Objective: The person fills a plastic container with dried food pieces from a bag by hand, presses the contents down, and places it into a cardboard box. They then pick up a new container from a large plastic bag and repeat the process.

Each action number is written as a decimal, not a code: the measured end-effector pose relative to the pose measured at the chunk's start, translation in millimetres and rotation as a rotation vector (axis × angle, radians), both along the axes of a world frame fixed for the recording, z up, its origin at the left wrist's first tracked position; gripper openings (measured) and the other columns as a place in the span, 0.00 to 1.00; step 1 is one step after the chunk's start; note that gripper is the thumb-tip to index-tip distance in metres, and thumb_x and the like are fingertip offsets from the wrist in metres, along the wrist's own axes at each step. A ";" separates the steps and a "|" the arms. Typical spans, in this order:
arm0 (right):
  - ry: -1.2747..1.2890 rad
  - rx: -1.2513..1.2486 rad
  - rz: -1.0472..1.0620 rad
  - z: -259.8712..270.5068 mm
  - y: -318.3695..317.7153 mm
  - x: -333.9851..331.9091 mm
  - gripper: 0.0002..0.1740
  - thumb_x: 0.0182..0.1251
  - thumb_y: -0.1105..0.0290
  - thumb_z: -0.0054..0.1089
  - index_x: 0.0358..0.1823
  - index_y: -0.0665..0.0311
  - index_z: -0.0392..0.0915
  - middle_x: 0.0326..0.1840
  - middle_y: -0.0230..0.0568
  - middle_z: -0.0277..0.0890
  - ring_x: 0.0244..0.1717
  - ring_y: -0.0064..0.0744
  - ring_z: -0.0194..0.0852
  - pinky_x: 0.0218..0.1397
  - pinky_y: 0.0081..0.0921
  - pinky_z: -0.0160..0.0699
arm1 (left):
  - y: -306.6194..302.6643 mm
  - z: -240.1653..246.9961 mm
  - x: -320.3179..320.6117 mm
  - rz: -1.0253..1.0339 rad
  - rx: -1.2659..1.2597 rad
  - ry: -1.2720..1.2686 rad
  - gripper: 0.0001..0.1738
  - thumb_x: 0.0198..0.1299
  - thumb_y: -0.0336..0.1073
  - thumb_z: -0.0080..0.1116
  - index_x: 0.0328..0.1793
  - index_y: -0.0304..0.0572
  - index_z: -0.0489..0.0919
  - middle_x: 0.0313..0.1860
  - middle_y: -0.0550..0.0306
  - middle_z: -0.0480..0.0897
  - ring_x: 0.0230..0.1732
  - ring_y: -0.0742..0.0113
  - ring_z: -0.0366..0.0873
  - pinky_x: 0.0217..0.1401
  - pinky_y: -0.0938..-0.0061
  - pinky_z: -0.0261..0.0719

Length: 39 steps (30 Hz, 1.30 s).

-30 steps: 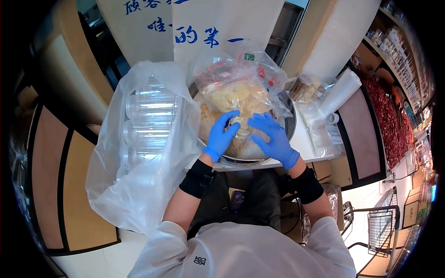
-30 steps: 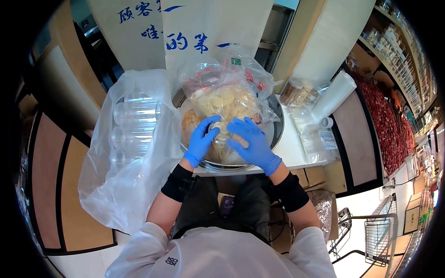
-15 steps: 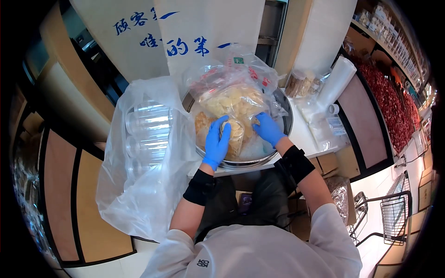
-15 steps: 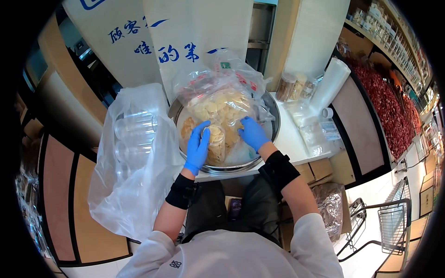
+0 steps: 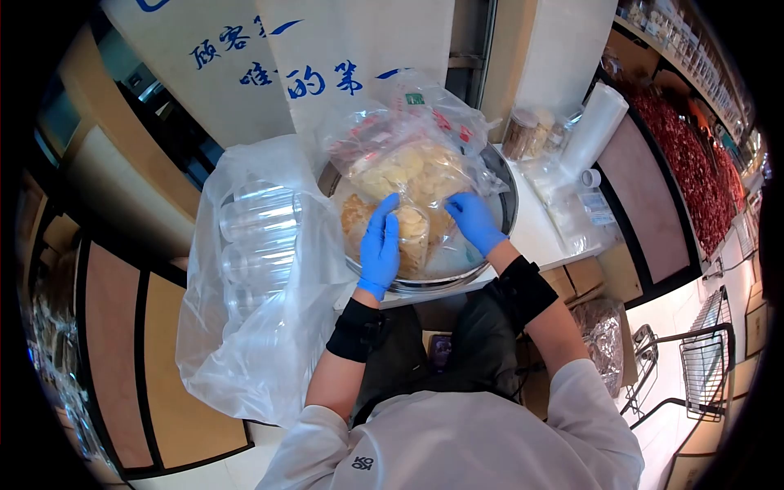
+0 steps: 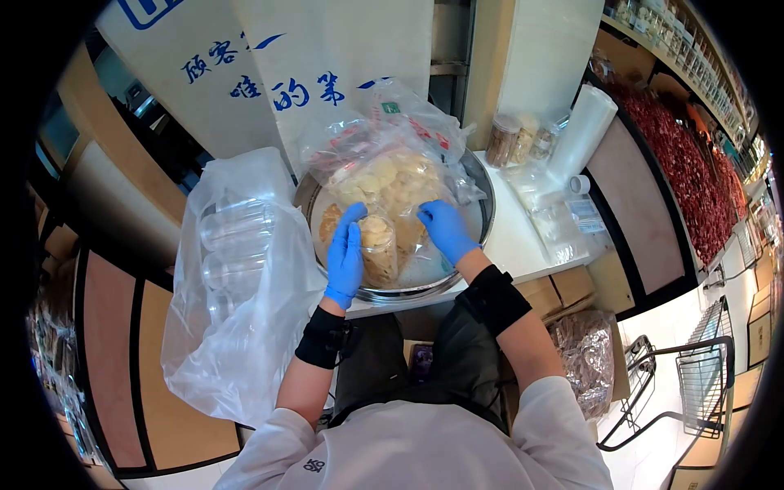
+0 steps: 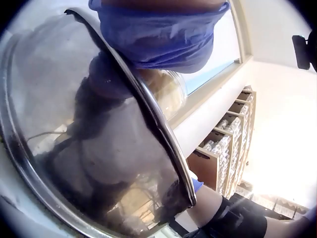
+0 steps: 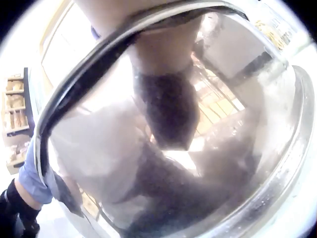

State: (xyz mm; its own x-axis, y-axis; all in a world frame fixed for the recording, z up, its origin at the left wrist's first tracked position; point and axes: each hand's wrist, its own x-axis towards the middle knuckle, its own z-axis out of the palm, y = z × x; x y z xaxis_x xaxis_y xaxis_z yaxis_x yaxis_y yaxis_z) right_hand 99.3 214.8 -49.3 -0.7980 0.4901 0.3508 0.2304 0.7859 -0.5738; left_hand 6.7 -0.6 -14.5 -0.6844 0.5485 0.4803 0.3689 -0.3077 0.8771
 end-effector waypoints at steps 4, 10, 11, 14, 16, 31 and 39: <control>0.111 0.025 -0.061 24.8 -0.6 26.0 0.14 0.66 0.62 0.62 0.44 0.66 0.83 0.37 0.49 0.83 0.38 0.45 0.82 0.44 0.36 0.79 | -4.0 -2.5 -1.4 0.013 -0.062 0.109 0.18 0.72 0.35 0.49 0.64 0.37 0.75 0.62 0.53 0.78 0.65 0.64 0.72 0.70 0.72 0.65; 0.148 -0.203 -0.058 103.4 -28.5 49.6 0.15 0.66 0.62 0.64 0.45 0.67 0.83 0.32 0.42 0.82 0.32 0.28 0.78 0.39 0.25 0.77 | -1.5 -4.7 -0.9 0.028 -0.033 0.094 0.15 0.67 0.33 0.55 0.58 0.38 0.79 0.60 0.53 0.79 0.63 0.63 0.74 0.68 0.71 0.67; 0.146 -0.215 -0.027 111.5 -34.7 49.1 0.15 0.67 0.62 0.64 0.45 0.67 0.83 0.31 0.39 0.82 0.30 0.24 0.76 0.38 0.23 0.76 | -1.7 -4.2 -0.6 0.027 -0.037 0.092 0.15 0.67 0.33 0.55 0.58 0.39 0.79 0.60 0.53 0.79 0.63 0.63 0.74 0.68 0.71 0.68; 0.132 -0.399 0.254 129.5 -49.2 40.6 0.15 0.69 0.62 0.62 0.47 0.67 0.82 0.32 0.32 0.80 0.30 0.18 0.71 0.36 0.20 0.74 | -1.5 -4.6 -2.7 0.031 -0.039 0.109 0.15 0.66 0.32 0.55 0.58 0.39 0.79 0.60 0.52 0.79 0.62 0.63 0.75 0.67 0.71 0.68; 0.031 -0.486 0.358 132.7 -50.3 30.8 0.15 0.70 0.63 0.61 0.49 0.68 0.82 0.35 0.32 0.80 0.31 0.17 0.72 0.37 0.18 0.74 | -1.4 -4.3 -3.1 0.029 -0.039 0.128 0.16 0.66 0.32 0.55 0.59 0.39 0.79 0.59 0.52 0.80 0.62 0.63 0.75 0.67 0.71 0.68; -0.105 -0.349 0.500 126.8 -55.9 8.7 0.14 0.69 0.65 0.61 0.52 0.63 0.82 0.43 0.34 0.81 0.38 0.19 0.71 0.44 0.20 0.72 | 3.0 -1.6 -10.3 -0.245 0.025 -0.189 0.20 0.76 0.39 0.40 0.63 0.34 0.74 0.60 0.51 0.78 0.62 0.65 0.72 0.69 0.71 0.65; 0.062 -0.148 0.549 99.4 -49.2 10.4 0.13 0.68 0.66 0.63 0.52 0.56 0.84 0.46 0.35 0.77 0.39 0.23 0.71 0.43 0.21 0.73 | 2.6 2.2 -5.1 -0.173 -0.065 -0.176 0.20 0.74 0.43 0.48 0.63 0.38 0.75 0.58 0.52 0.79 0.59 0.66 0.74 0.65 0.73 0.68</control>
